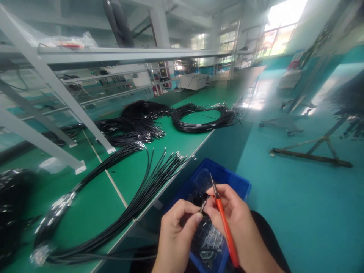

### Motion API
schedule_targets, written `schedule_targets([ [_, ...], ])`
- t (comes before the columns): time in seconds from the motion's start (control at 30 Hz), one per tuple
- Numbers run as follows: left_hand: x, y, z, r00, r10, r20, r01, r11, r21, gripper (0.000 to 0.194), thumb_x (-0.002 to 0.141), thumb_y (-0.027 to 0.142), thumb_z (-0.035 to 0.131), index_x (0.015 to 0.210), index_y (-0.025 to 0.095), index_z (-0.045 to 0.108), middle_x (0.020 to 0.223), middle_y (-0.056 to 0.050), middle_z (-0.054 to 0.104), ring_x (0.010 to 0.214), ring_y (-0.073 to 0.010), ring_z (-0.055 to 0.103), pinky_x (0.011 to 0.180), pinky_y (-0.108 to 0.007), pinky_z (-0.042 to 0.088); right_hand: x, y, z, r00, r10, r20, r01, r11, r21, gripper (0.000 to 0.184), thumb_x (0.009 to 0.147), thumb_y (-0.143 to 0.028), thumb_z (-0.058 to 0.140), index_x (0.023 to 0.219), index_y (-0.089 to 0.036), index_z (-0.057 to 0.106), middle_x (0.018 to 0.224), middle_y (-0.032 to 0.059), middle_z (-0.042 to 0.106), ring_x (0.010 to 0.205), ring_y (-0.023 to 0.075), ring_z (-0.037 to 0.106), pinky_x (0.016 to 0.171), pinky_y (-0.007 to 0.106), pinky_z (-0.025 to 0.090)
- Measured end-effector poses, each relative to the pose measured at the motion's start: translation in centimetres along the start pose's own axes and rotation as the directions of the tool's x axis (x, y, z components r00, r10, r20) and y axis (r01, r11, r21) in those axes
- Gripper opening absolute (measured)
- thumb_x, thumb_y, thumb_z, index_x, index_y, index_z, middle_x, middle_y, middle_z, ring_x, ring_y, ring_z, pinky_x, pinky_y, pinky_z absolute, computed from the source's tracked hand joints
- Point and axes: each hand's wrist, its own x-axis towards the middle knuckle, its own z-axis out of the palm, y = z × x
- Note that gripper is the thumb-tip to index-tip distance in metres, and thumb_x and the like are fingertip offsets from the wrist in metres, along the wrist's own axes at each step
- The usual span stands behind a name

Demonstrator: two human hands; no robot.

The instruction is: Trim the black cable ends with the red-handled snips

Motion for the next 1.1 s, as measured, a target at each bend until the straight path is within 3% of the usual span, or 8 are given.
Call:
schedule_targets([
  [0.17, 0.4, -0.6, -0.4, 0.978, -0.173, 0.113, 0.194, 0.955, -0.223, 0.020, 0.075, 0.032, 0.066, 0.068, 0.015, 0.061, 0.058, 0.003, 0.049, 0.053, -0.0088, 0.037, 0.050, -0.019, 0.031, 0.1, -0.1, -0.8, 0.997, 0.019, 0.073, -0.010, 0.992, -0.127, 0.021, 0.070, -0.014, 0.061, 0.087, -0.022, 0.053, 0.065, -0.0049, 0.058, 0.058, 0.0128, 0.059, 0.055, 0.023, 0.049],
  [0.3, 0.4, -0.8, -0.5, 0.968, -0.213, 0.134, 0.244, 0.927, -0.286, 0.021, 0.073, 0.034, 0.068, 0.069, 0.014, 0.060, 0.057, 0.004, 0.046, 0.053, -0.0083, 0.034, 0.049, -0.018, 0.027, -0.1, -0.9, -1.4, 0.997, -0.078, -0.002, 0.076, 0.982, -0.175, 0.022, 0.075, -0.018, 0.061, 0.094, -0.025, 0.051, 0.083, -0.0012, 0.063, 0.075, 0.0141, 0.061, 0.068, 0.025, 0.050],
  [0.5, 0.4, -0.8, -0.5, 0.967, -0.187, 0.173, 0.236, 0.913, -0.331, 0.022, 0.074, 0.033, 0.068, 0.068, 0.014, 0.059, 0.054, 0.005, 0.042, 0.052, -0.0077, 0.032, 0.049, -0.018, 0.025, 0.1, -2.2, -1.6, 0.967, 0.012, 0.254, 0.018, 0.993, -0.115, 0.027, 0.074, -0.010, 0.062, 0.093, -0.026, 0.052, 0.089, -0.0016, 0.065, 0.078, 0.0135, 0.059, 0.071, 0.026, 0.048],
  [0.63, 0.3, -0.9, -0.6, 0.961, -0.188, 0.202, 0.250, 0.902, -0.351, 0.019, 0.075, 0.031, 0.068, 0.069, 0.014, 0.060, 0.055, 0.005, 0.043, 0.052, -0.0073, 0.031, 0.049, -0.018, 0.025, 0.1, -1.6, -1.2, 0.954, 0.004, 0.299, 0.021, 0.996, -0.083, 0.025, 0.077, -0.008, 0.056, 0.092, -0.026, 0.051, 0.080, -0.0040, 0.060, 0.074, 0.0130, 0.059, 0.068, 0.026, 0.048],
  [0.77, 0.1, -0.9, -0.5, 0.961, -0.200, 0.190, 0.261, 0.884, -0.387, 0.018, 0.074, 0.029, 0.069, 0.070, 0.014, 0.061, 0.057, 0.004, 0.046, 0.051, -0.0070, 0.033, 0.049, -0.018, 0.027, -0.1, -0.4, -0.8, 0.961, -0.157, 0.228, 0.208, 0.952, -0.224, 0.025, 0.075, -0.007, 0.056, 0.090, -0.027, 0.052, 0.078, -0.0038, 0.059, 0.072, 0.0139, 0.059, 0.066, 0.025, 0.047],
  [0.93, 0.3, -0.5, -0.5, 0.972, -0.200, 0.122, 0.234, 0.852, -0.468, 0.015, 0.073, 0.027, 0.068, 0.069, 0.014, 0.062, 0.063, 0.001, 0.055, 0.052, -0.0075, 0.038, 0.050, -0.018, 0.032, -0.4, 0.8, -1.0, 0.887, -0.443, 0.131, 0.454, 0.784, -0.423, 0.033, 0.071, -0.003, 0.056, 0.092, -0.028, 0.053, 0.080, -0.0032, 0.059, 0.069, 0.0134, 0.057, 0.065, 0.024, 0.046],
  [1.0, 0.5, -0.5, -0.6, 0.981, -0.179, 0.076, 0.194, 0.868, -0.457, 0.013, 0.073, 0.025, 0.068, 0.070, 0.014, 0.063, 0.064, 0.001, 0.056, 0.053, -0.0076, 0.040, 0.051, -0.018, 0.034, -0.9, 0.8, -1.4, 0.925, -0.366, 0.103, 0.376, 0.835, -0.402, 0.033, 0.071, -0.005, 0.057, 0.095, -0.028, 0.054, 0.084, -0.0015, 0.063, 0.072, 0.0146, 0.060, 0.068, 0.025, 0.047],
  [1.1, 0.8, -0.6, -0.6, 0.991, -0.135, -0.017, 0.116, 0.905, -0.410, 0.010, 0.073, 0.025, 0.068, 0.073, 0.015, 0.065, 0.064, 0.001, 0.057, 0.054, -0.0080, 0.043, 0.054, -0.018, 0.036, -2.0, 0.0, -1.9, 0.977, -0.050, 0.206, 0.091, 0.977, -0.194, 0.034, 0.067, -0.011, 0.061, 0.098, -0.025, 0.057, 0.087, 0.0018, 0.067, 0.074, 0.0166, 0.062, 0.066, 0.025, 0.048],
])
